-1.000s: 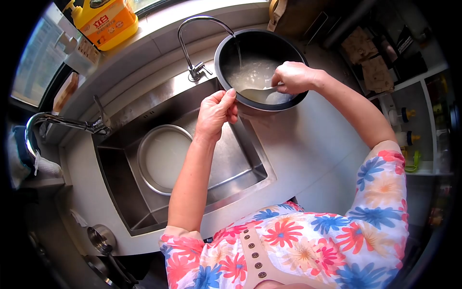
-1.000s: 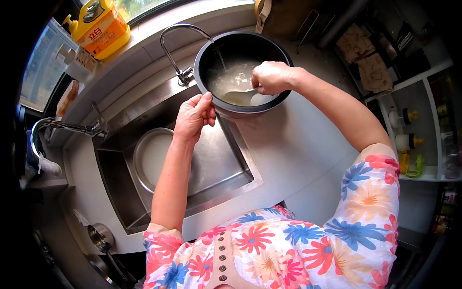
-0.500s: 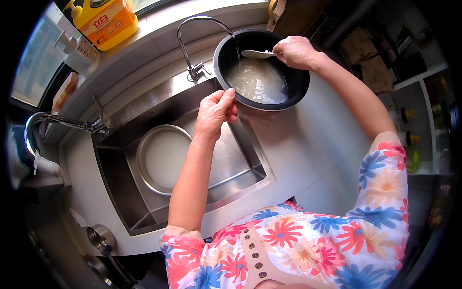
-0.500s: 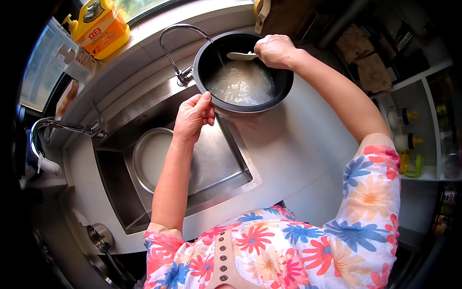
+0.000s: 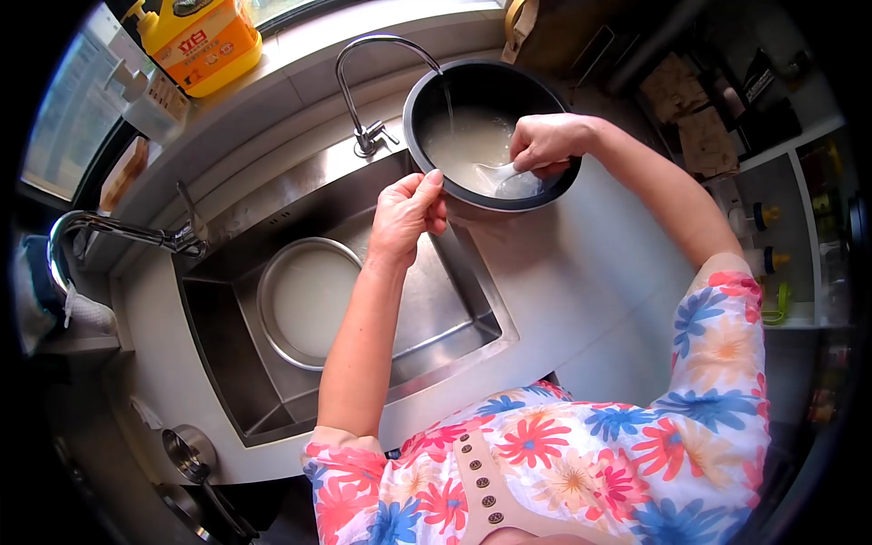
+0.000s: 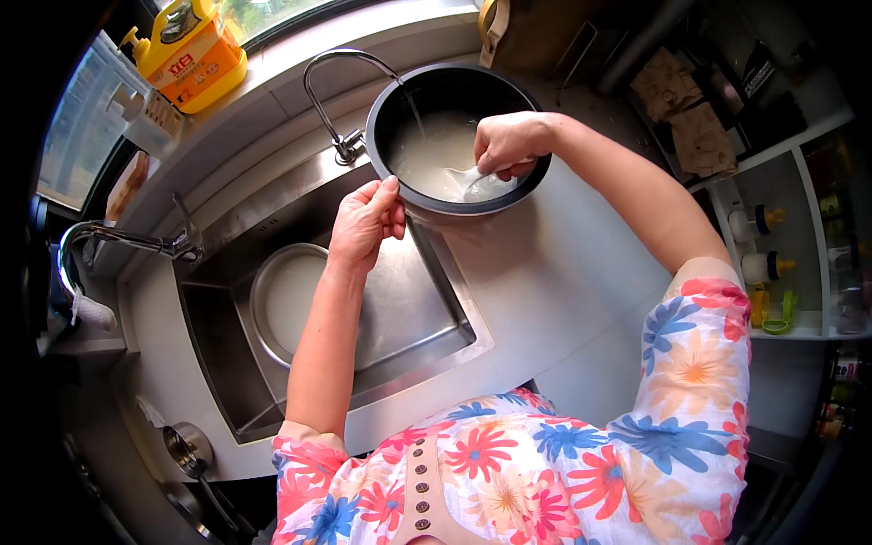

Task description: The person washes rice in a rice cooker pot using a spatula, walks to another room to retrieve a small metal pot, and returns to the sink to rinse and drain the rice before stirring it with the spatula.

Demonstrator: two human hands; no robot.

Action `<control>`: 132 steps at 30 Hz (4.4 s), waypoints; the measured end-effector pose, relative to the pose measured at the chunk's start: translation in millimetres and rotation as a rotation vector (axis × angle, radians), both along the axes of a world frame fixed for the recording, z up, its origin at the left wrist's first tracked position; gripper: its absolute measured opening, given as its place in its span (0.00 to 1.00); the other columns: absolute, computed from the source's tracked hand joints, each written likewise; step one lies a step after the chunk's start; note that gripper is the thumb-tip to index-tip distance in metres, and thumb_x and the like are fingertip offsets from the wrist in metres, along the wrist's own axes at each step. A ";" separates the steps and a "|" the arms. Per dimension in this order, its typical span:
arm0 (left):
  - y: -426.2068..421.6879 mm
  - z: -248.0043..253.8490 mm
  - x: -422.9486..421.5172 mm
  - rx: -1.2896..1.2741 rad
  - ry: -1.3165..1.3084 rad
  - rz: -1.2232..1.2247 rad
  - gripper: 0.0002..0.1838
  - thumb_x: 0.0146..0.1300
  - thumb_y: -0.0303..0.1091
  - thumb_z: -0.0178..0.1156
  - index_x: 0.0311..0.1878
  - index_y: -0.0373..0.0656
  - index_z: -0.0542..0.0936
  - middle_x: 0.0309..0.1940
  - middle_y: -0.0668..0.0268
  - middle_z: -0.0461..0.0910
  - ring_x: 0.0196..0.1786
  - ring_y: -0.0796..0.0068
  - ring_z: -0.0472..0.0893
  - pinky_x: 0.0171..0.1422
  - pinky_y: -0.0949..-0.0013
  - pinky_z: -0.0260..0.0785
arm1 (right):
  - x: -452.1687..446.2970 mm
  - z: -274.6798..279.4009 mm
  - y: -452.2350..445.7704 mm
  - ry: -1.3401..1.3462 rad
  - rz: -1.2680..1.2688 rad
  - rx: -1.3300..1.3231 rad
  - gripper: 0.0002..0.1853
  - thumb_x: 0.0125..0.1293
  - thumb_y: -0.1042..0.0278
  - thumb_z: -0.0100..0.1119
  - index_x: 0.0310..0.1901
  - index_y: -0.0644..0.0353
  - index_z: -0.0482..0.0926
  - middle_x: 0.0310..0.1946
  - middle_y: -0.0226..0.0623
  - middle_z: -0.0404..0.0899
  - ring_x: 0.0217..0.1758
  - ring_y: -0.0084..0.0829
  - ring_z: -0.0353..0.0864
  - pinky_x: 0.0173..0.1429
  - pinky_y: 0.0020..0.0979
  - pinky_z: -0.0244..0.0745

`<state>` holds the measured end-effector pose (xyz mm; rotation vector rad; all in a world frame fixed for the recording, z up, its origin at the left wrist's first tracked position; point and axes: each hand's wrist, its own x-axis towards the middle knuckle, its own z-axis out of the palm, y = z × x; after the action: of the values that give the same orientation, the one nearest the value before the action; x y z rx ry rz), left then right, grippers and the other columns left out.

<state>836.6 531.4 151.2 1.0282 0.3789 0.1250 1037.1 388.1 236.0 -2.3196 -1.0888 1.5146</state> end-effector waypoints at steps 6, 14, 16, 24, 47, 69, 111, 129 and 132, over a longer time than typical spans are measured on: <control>-0.7 1.0 -0.8 0.001 -0.003 -0.003 0.14 0.63 0.42 0.57 0.27 0.43 0.75 0.17 0.69 0.74 0.15 0.81 0.72 0.20 0.79 0.66 | -0.1 -10.4 -3.6 -0.207 -0.281 0.268 0.10 0.58 0.70 0.50 0.30 0.67 0.79 0.17 0.33 0.76 0.14 0.21 0.70 0.18 0.24 0.65; 0.1 2.7 0.8 0.001 0.007 0.004 0.15 0.63 0.42 0.58 0.26 0.41 0.75 0.16 0.69 0.73 0.15 0.82 0.71 0.20 0.79 0.64 | 5.8 -21.9 0.7 -0.773 0.179 0.153 0.10 0.51 0.71 0.52 0.33 0.62 0.81 0.32 0.47 0.80 0.40 0.43 0.80 0.44 0.38 0.75; 0.9 0.5 0.4 -0.008 -0.005 -0.002 0.15 0.63 0.42 0.58 0.26 0.41 0.75 0.16 0.69 0.73 0.15 0.82 0.70 0.20 0.79 0.64 | 4.8 -25.0 -5.4 -0.673 0.196 0.260 0.09 0.50 0.72 0.51 0.31 0.63 0.81 0.28 0.46 0.80 0.35 0.42 0.81 0.41 0.37 0.76; 2.2 3.1 0.1 -0.007 0.000 -0.016 0.15 0.63 0.42 0.58 0.26 0.41 0.75 0.16 0.69 0.73 0.15 0.82 0.71 0.20 0.80 0.64 | -17.6 12.3 -7.1 -0.285 0.234 0.138 0.10 0.53 0.75 0.51 0.33 0.67 0.80 0.17 0.40 0.77 0.20 0.28 0.78 0.29 0.29 0.75; 2.3 -0.5 1.9 -0.006 -0.016 -0.036 0.15 0.64 0.43 0.56 0.27 0.42 0.76 0.17 0.69 0.74 0.16 0.82 0.72 0.21 0.79 0.66 | 12.0 -11.7 7.1 -0.981 0.232 0.114 0.10 0.49 0.72 0.52 0.32 0.54 0.82 0.34 0.41 0.81 0.41 0.42 0.80 0.44 0.37 0.75; 54.2 -32.2 -1.0 -0.026 0.189 -0.028 0.12 0.67 0.40 0.51 0.39 0.41 0.76 0.19 0.68 0.75 0.17 0.78 0.73 0.24 0.74 0.67 | -18.4 10.5 -5.8 -0.668 0.388 0.074 0.09 0.48 0.74 0.54 0.33 0.58 0.82 0.28 0.40 0.81 0.37 0.39 0.80 0.42 0.36 0.74; 106.5 -67.7 118.2 -0.345 0.068 0.291 0.10 0.66 0.34 0.50 0.42 0.35 0.72 0.30 0.58 0.77 0.31 0.69 0.79 0.35 0.71 0.74 | 0.2 34.0 -27.7 -0.840 0.319 0.202 0.06 0.47 0.72 0.53 0.26 0.57 0.80 0.24 0.38 0.79 0.33 0.40 0.80 0.38 0.38 0.74; 5.0 18.2 15.6 0.545 0.286 0.184 0.36 0.47 0.53 0.68 0.53 0.37 0.69 0.35 0.65 0.76 0.33 0.78 0.76 0.26 0.77 0.69 | 17.5 -0.2 -74.4 -0.882 -0.267 0.536 0.09 0.59 0.63 0.56 0.30 0.60 0.75 0.16 0.37 0.72 0.19 0.33 0.72 0.29 0.31 0.68; 4.3 13.4 10.8 0.521 0.288 0.223 0.28 0.48 0.50 0.69 0.44 0.39 0.72 0.30 0.67 0.77 0.28 0.81 0.75 0.24 0.79 0.68 | 15.5 -6.0 -73.2 -0.661 -0.423 0.639 0.08 0.60 0.65 0.57 0.31 0.61 0.75 0.15 0.33 0.71 0.16 0.24 0.70 0.25 0.28 0.68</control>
<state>847.4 535.7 164.5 1.5225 0.7489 0.2873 1052.6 314.9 230.0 -2.3623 -0.9117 0.1846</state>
